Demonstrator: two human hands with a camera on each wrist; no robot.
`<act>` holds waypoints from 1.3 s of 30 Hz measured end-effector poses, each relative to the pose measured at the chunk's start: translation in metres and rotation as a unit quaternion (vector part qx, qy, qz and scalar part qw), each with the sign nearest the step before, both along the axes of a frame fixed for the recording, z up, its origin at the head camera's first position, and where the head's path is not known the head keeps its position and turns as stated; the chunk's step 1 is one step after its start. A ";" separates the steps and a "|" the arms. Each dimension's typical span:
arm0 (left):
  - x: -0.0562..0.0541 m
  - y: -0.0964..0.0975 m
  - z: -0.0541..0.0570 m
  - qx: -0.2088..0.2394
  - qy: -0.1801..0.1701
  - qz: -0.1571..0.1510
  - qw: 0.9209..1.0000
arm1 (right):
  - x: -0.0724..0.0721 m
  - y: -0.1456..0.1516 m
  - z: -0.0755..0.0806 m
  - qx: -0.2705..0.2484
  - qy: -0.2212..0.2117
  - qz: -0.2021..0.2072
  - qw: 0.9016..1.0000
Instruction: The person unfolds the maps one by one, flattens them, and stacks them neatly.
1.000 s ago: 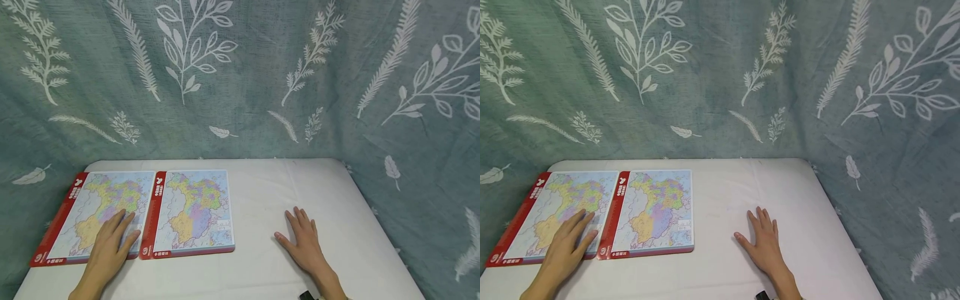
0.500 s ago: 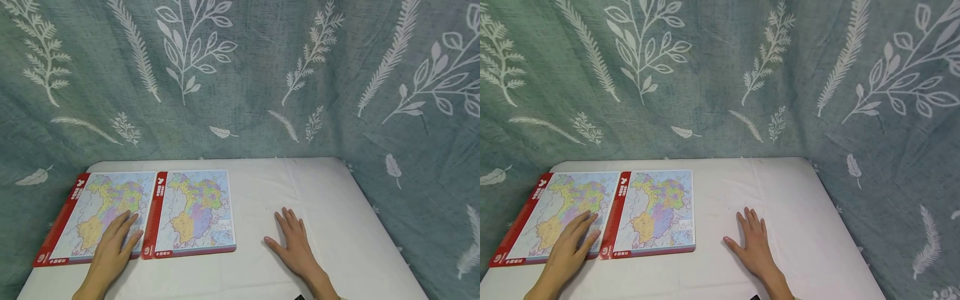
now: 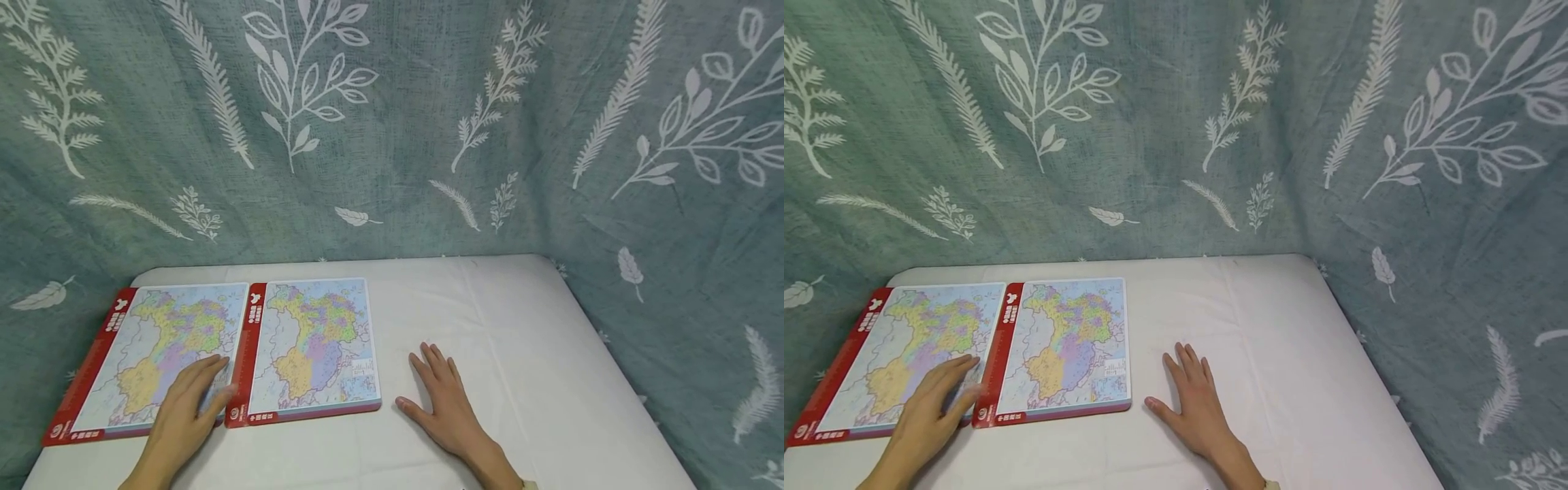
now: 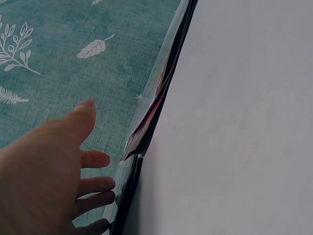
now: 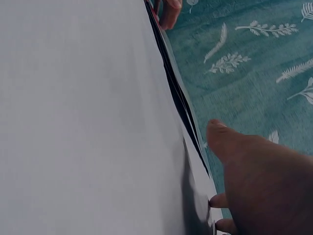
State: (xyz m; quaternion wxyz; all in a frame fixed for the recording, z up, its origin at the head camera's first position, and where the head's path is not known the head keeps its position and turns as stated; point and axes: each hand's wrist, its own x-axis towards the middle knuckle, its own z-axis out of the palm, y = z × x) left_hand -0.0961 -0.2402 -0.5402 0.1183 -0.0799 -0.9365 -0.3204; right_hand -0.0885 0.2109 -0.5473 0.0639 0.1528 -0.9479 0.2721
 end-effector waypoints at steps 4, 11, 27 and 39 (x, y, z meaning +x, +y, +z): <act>-0.001 0.005 -0.001 0.007 0.024 -0.013 1.000 | 0.002 -0.012 0.000 -0.005 -0.010 0.010 1.000; -0.005 0.011 -0.004 0.007 0.046 -0.022 0.999 | 0.004 -0.031 -0.001 -0.004 -0.008 0.026 1.000; -0.002 0.023 -0.008 0.036 0.077 -0.017 0.996 | 0.011 -0.048 -0.003 0.010 0.001 0.041 0.999; -0.001 0.024 -0.006 0.080 0.037 0.053 0.995 | 0.009 -0.047 0.003 -0.027 -0.015 0.039 0.999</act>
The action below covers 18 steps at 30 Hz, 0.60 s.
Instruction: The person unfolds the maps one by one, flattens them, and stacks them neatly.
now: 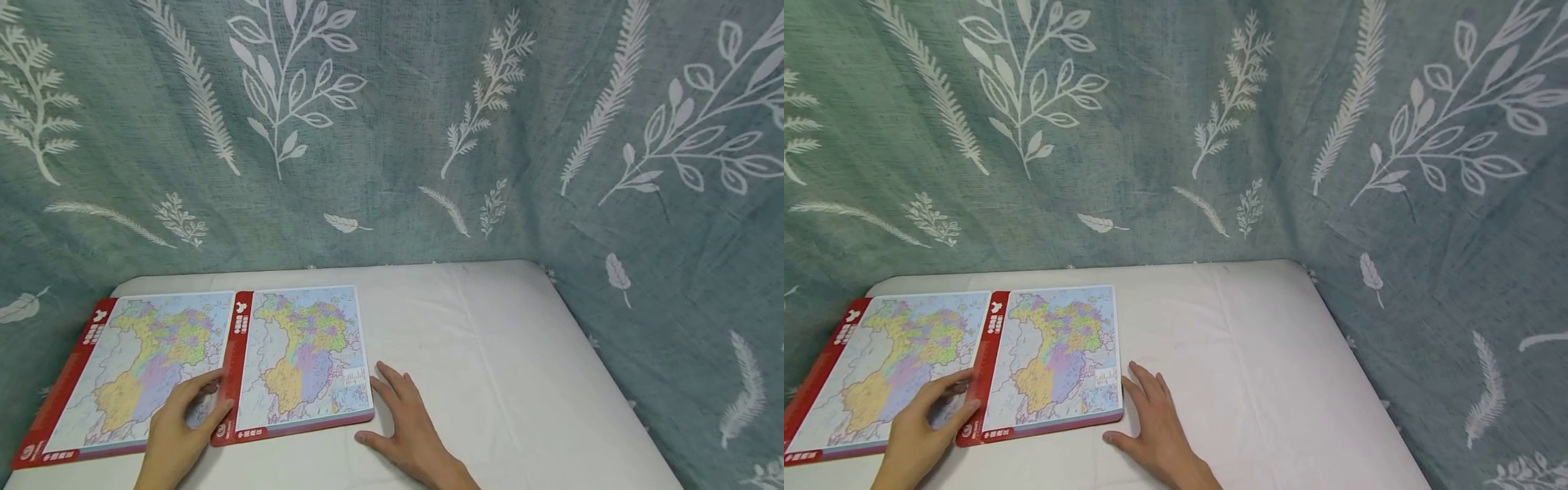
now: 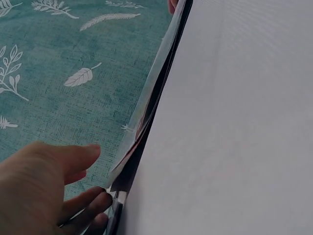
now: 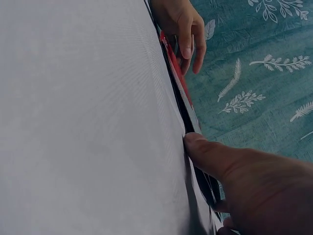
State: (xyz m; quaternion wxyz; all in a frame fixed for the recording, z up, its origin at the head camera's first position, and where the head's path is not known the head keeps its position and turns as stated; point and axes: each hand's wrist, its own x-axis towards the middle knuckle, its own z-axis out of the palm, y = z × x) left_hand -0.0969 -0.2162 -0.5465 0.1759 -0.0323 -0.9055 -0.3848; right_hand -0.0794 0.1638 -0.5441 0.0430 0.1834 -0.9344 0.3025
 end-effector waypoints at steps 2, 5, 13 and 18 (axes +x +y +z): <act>0.001 -0.001 0.000 0.016 -0.008 0.001 1.000 | 0.000 -0.001 0.000 -0.010 0.003 -0.001 1.000; 0.002 -0.001 0.000 0.033 -0.012 -0.011 0.999 | 0.000 -0.001 0.000 -0.030 0.008 -0.002 1.000; -0.001 -0.002 -0.002 0.046 0.002 -0.046 0.998 | -0.002 -0.002 0.000 -0.165 -0.050 -0.022 0.985; -0.003 -0.002 -0.003 0.044 0.018 -0.055 0.997 | -0.003 -0.002 0.001 -0.179 -0.075 -0.030 0.981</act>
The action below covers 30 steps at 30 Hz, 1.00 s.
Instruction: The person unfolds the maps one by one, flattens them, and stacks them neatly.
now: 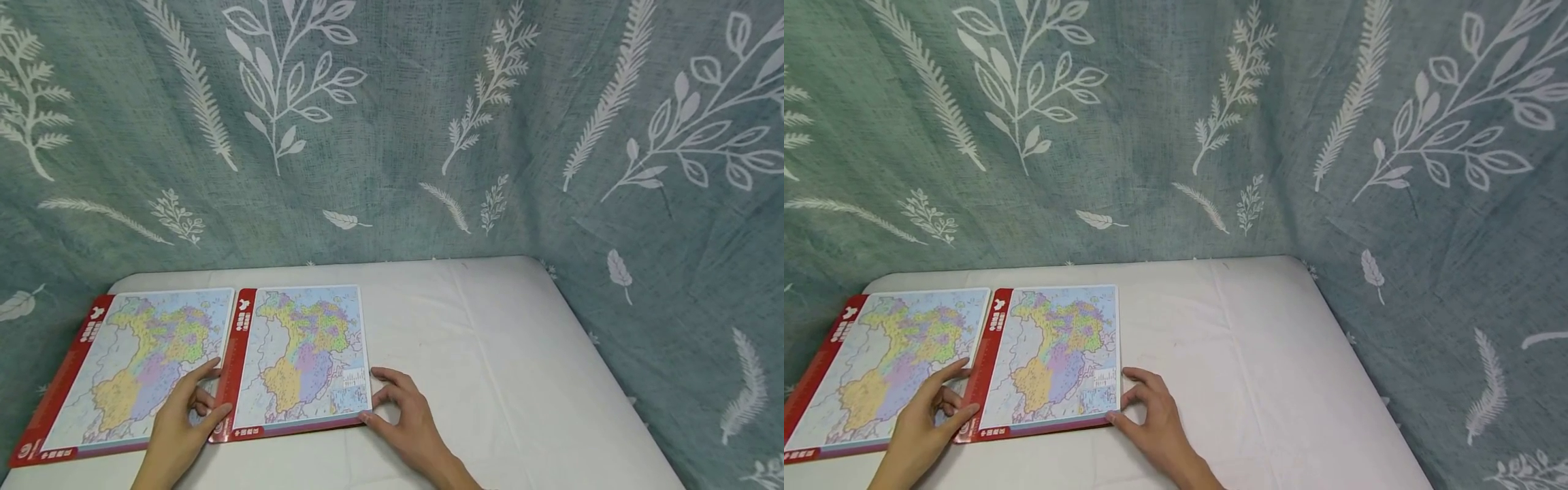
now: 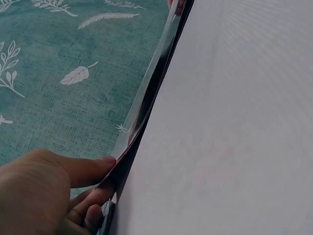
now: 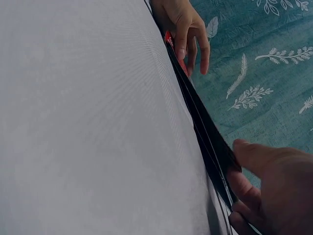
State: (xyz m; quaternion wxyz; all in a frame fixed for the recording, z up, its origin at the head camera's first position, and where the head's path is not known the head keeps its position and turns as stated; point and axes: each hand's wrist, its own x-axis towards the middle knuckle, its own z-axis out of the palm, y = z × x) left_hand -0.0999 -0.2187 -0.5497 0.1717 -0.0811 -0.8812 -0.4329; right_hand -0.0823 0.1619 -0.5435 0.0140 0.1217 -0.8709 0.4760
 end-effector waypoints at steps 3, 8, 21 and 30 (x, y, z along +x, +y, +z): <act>0.000 0.000 0.000 0.002 0.003 -0.002 1.000 | 0.000 0.000 0.001 0.002 0.000 0.003 1.000; 0.000 0.001 0.000 0.000 -0.007 -0.001 1.000 | 0.001 0.001 0.000 0.010 0.012 0.003 1.000; -0.001 -0.001 0.001 -0.023 -0.010 0.001 1.000 | -0.001 0.002 0.000 -0.002 0.023 -0.012 1.000; -0.001 -0.001 0.000 -0.006 0.000 -0.009 1.000 | 0.001 0.002 0.002 -0.042 0.026 -0.038 0.998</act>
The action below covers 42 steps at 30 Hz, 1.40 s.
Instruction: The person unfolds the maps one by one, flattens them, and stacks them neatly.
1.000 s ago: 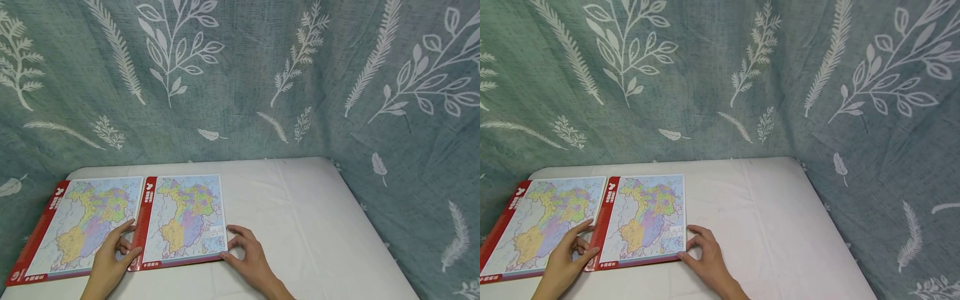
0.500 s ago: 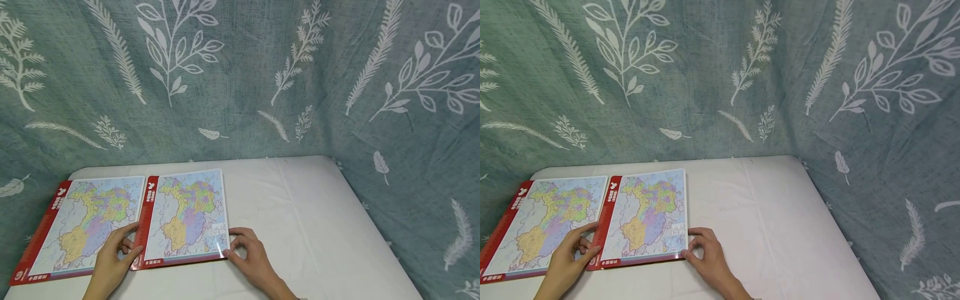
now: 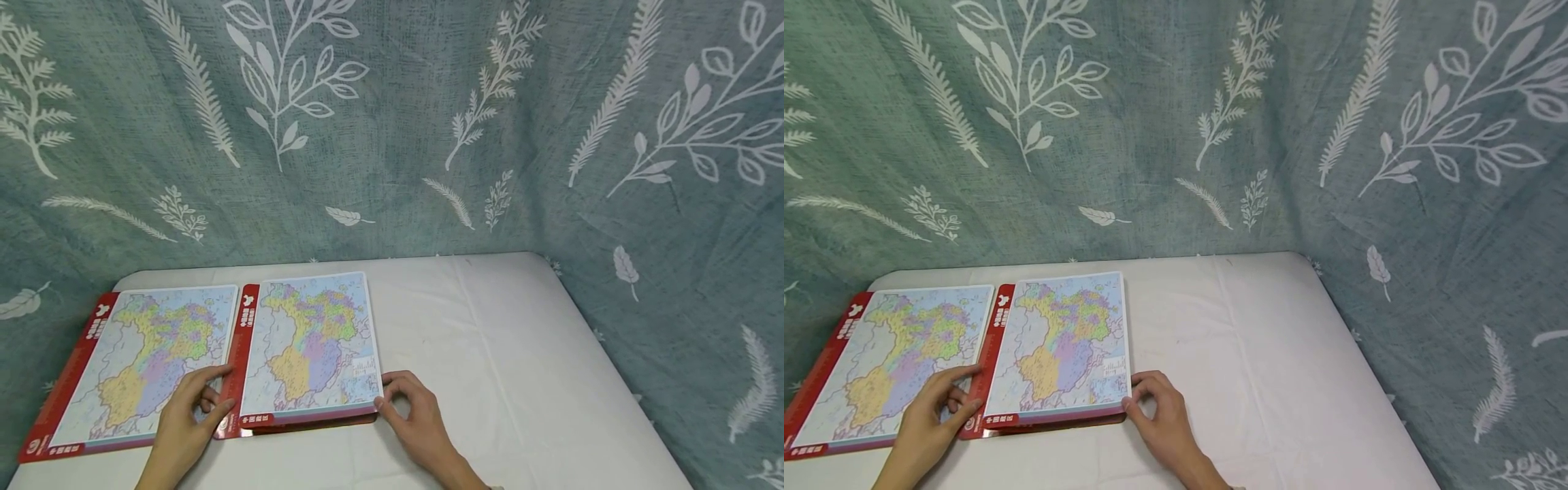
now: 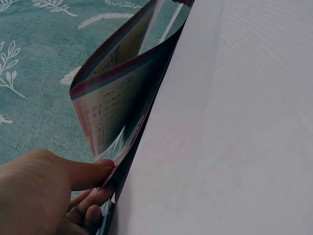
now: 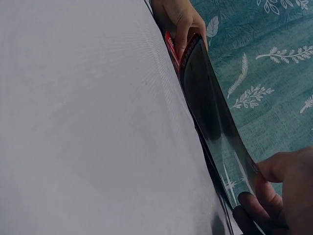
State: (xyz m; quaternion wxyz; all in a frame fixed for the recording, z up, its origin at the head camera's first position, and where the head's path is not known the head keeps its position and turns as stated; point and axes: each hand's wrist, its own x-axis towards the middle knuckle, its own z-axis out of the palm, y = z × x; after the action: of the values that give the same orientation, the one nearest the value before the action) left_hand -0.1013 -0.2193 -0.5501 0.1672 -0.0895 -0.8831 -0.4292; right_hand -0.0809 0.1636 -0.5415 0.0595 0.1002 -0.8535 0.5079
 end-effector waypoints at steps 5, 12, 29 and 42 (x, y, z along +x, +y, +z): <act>0.000 0.001 0.001 0.002 -0.011 -0.001 1.000 | 0.001 0.002 0.001 -0.016 -0.007 -0.017 1.000; 0.000 0.003 0.003 0.006 -0.005 0.002 1.000 | 0.000 0.003 0.005 -0.030 -0.016 -0.057 0.998; 0.001 0.001 0.002 0.015 -0.020 0.005 1.000 | -0.003 0.010 0.001 -0.035 -0.008 -0.086 0.996; 0.000 -0.001 0.001 0.006 -0.023 0.007 1.000 | -0.001 0.017 -0.003 -0.069 -0.021 -0.083 0.994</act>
State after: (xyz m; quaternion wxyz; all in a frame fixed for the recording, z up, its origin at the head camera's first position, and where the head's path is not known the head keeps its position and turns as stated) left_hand -0.1009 -0.2203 -0.5494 0.1504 -0.0724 -0.8848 -0.4351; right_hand -0.0815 0.1811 -0.5449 0.0903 0.0139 -0.8226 0.5612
